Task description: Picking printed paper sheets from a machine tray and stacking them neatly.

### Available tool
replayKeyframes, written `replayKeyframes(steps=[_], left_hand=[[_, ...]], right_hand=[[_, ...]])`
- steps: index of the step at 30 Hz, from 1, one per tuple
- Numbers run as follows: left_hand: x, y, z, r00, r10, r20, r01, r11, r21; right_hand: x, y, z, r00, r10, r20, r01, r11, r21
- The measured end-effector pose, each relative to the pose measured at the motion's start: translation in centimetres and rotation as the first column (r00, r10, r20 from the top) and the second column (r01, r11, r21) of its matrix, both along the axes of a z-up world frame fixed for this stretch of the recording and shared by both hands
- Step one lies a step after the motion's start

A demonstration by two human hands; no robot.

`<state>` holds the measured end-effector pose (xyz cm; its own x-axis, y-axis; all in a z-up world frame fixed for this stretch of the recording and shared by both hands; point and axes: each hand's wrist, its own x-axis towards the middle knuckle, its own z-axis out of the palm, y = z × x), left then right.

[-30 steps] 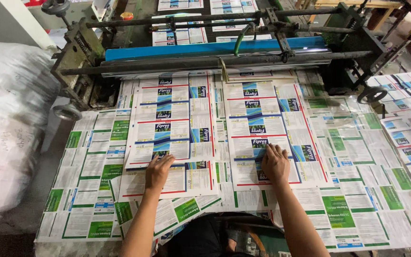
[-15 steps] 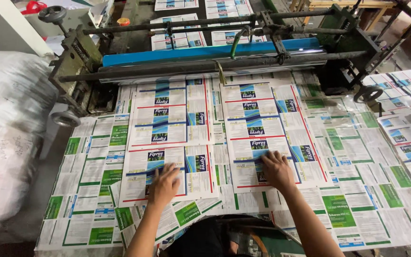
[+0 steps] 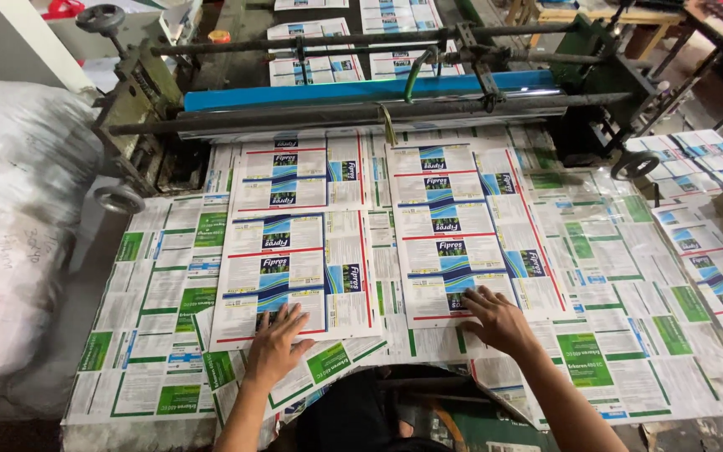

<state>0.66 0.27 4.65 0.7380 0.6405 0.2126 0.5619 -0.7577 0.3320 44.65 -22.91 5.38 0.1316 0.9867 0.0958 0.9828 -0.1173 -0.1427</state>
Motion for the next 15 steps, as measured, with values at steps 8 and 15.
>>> replayKeyframes(steps=[8,15], left_hand=[[0.3,1.5,-4.7,0.989,0.030,0.146,-0.038,0.998,0.051],[1.2,0.6,-3.9,0.956,0.203,0.213,-0.225,0.971,0.086]], right_hand=[[-0.3,0.3,1.6,0.998,0.016,0.055,-0.009,0.994,-0.111],[-0.1,0.3,-0.4,0.998,0.037,0.055,-0.041,0.996,0.085]])
